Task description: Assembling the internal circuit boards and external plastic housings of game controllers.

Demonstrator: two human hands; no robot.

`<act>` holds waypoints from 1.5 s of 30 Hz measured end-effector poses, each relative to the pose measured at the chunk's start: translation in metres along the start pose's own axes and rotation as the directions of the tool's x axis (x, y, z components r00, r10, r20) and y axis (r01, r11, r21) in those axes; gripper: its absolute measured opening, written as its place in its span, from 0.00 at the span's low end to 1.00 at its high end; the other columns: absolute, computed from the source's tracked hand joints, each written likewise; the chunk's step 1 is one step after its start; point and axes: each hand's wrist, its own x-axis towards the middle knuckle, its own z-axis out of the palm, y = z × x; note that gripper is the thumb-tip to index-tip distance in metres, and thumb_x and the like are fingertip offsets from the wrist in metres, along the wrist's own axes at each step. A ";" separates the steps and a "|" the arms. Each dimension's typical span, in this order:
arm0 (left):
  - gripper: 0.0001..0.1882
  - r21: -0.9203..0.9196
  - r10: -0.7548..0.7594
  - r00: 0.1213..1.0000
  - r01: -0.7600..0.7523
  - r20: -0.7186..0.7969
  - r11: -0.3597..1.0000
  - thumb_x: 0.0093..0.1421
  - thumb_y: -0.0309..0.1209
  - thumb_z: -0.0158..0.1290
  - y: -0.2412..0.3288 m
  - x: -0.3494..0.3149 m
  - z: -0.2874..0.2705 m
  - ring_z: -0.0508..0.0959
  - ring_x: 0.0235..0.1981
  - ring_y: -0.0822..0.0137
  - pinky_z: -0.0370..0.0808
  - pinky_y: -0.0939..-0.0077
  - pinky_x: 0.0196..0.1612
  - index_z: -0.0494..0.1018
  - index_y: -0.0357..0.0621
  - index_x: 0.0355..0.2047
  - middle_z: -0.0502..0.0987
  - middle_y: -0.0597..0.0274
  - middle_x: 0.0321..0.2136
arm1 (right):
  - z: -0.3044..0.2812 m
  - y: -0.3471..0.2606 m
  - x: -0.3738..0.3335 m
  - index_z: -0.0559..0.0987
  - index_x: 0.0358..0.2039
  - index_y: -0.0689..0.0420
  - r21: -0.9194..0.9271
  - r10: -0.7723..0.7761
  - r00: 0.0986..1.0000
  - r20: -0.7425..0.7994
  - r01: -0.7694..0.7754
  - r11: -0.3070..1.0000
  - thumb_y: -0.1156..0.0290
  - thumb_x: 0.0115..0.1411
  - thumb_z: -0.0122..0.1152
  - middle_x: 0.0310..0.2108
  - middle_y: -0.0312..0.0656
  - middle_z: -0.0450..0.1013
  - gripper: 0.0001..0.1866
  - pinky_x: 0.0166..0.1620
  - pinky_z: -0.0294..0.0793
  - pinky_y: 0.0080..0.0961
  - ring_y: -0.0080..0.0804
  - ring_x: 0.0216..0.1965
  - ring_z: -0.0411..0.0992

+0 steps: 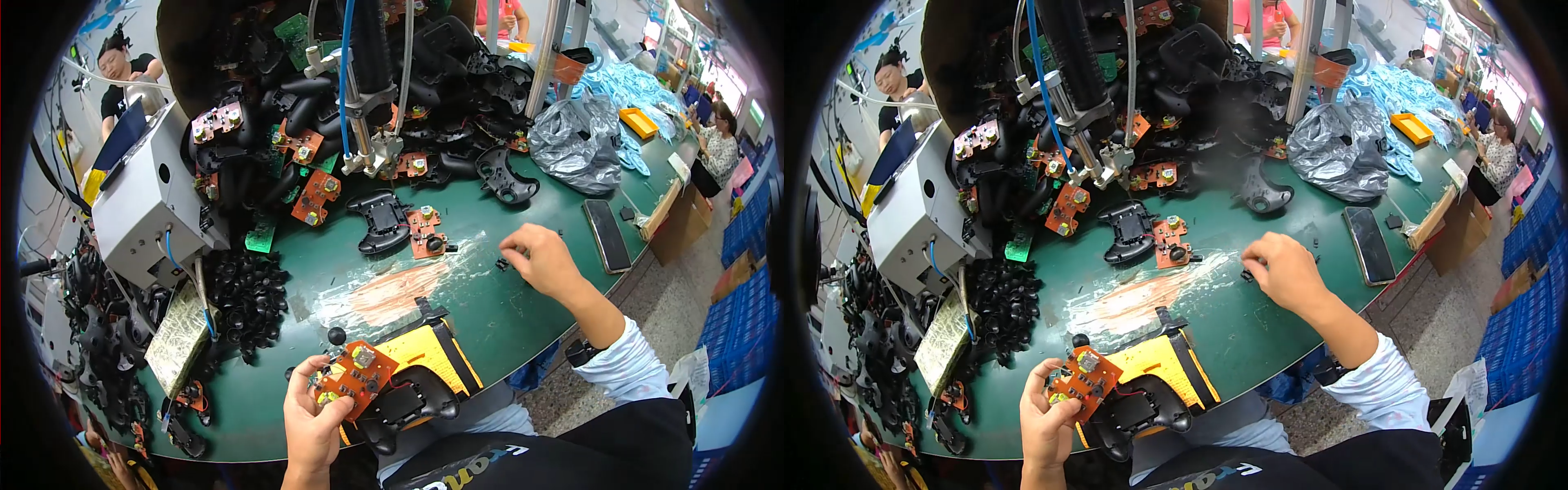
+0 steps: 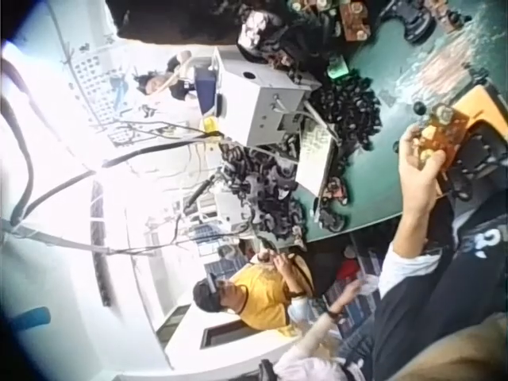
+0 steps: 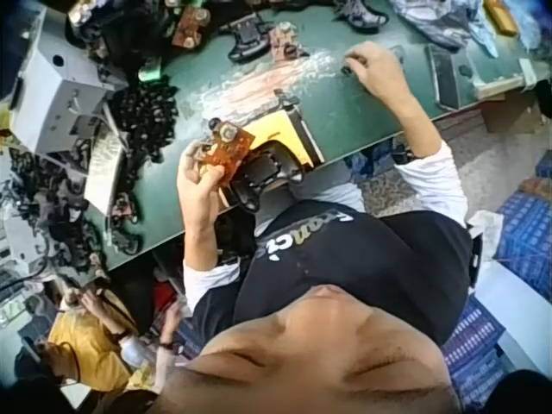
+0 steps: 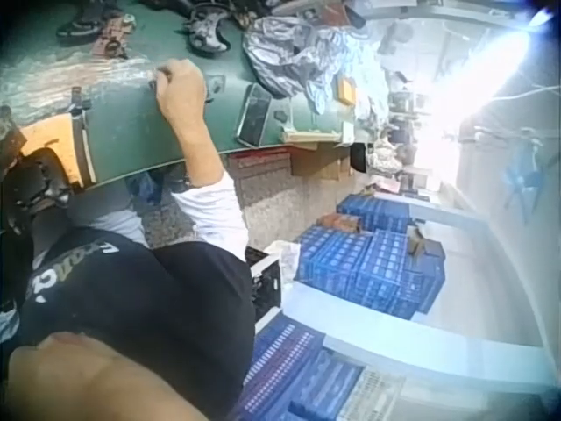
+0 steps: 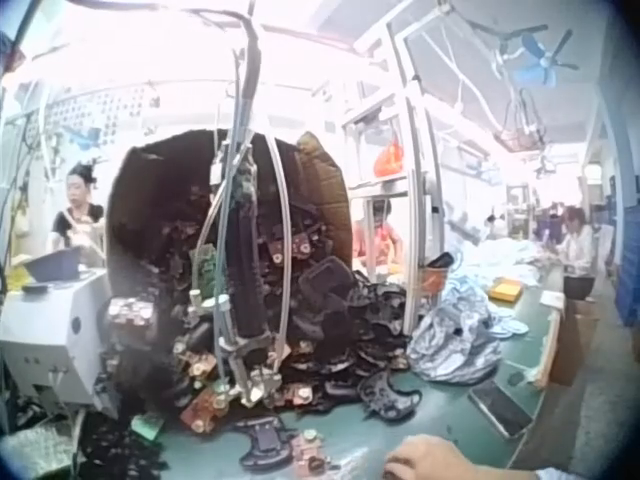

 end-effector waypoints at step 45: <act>0.26 -0.142 -0.095 0.995 0.098 0.025 0.985 0.57 0.18 0.55 -0.013 -0.014 -0.001 0.78 0.44 0.67 0.78 0.73 0.46 0.63 0.34 0.57 0.75 0.55 0.45 | 0.009 -0.014 -0.008 0.81 0.29 0.63 0.067 0.018 0.953 0.304 -0.040 0.997 0.77 0.49 0.66 0.28 0.48 0.76 0.05 0.34 0.75 0.30 0.38 0.28 0.76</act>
